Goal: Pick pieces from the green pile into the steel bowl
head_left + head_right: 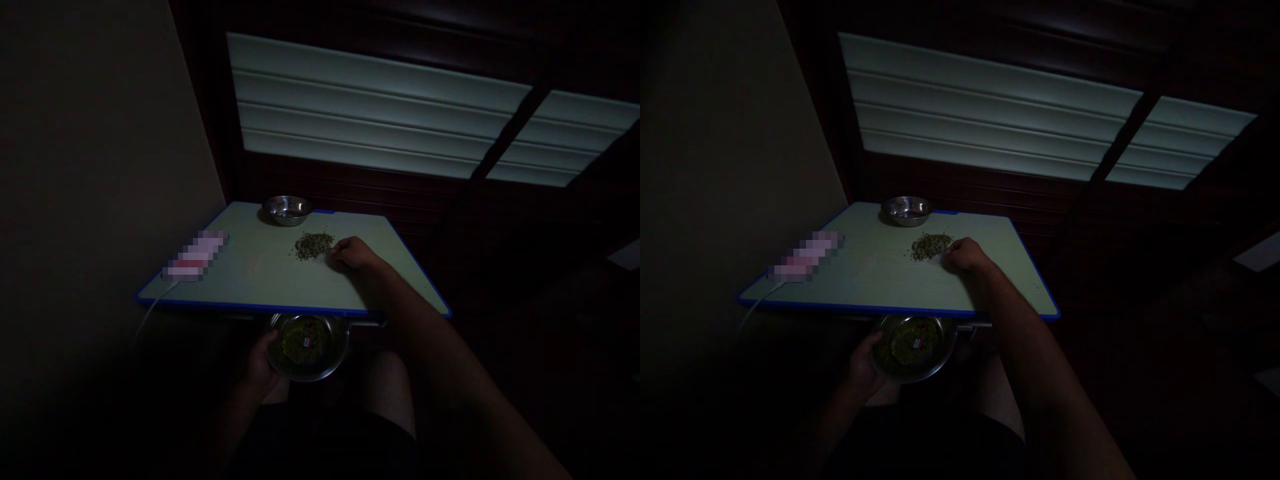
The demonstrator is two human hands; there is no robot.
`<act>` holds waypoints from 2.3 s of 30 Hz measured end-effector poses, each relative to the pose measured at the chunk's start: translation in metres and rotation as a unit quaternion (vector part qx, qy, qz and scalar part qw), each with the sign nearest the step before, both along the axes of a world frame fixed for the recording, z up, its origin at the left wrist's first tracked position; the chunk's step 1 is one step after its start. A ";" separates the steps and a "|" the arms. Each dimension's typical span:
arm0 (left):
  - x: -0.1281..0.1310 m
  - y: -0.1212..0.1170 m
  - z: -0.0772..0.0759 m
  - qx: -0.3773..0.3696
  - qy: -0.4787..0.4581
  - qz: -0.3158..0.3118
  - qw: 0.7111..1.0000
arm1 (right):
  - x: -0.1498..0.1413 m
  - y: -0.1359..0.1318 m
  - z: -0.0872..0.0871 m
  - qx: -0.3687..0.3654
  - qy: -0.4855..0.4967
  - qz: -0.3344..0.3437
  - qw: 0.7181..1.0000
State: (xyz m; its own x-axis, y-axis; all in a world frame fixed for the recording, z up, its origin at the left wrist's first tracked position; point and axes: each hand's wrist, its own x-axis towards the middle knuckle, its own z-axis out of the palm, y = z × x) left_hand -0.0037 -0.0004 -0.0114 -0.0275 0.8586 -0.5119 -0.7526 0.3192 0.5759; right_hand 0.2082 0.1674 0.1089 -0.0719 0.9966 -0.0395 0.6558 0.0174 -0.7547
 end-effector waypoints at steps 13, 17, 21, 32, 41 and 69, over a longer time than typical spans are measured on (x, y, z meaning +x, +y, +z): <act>0.002 0.000 0.003 -0.005 -0.011 0.001 1.000 | -0.016 -0.017 0.005 -0.005 -0.063 -0.002 0.998; 0.003 -0.001 0.007 -0.005 -0.019 -0.009 1.000 | -0.024 -0.021 0.007 -0.018 -0.075 -0.001 0.997; 0.004 -0.001 0.009 0.007 -0.023 -0.003 1.000 | -0.032 -0.026 0.010 -0.030 -0.084 0.012 0.996; 0.004 -0.001 0.008 0.009 -0.059 0.013 0.998 | -0.065 -0.038 0.017 -0.059 -0.121 0.008 0.991; 0.003 -0.001 0.002 0.018 -0.072 0.007 0.997 | -0.103 -0.033 0.005 -0.031 -0.131 -0.021 0.991; 0.001 -0.002 0.003 0.017 -0.101 -0.009 0.995 | -0.144 -0.027 0.003 -0.001 -0.121 -0.048 0.992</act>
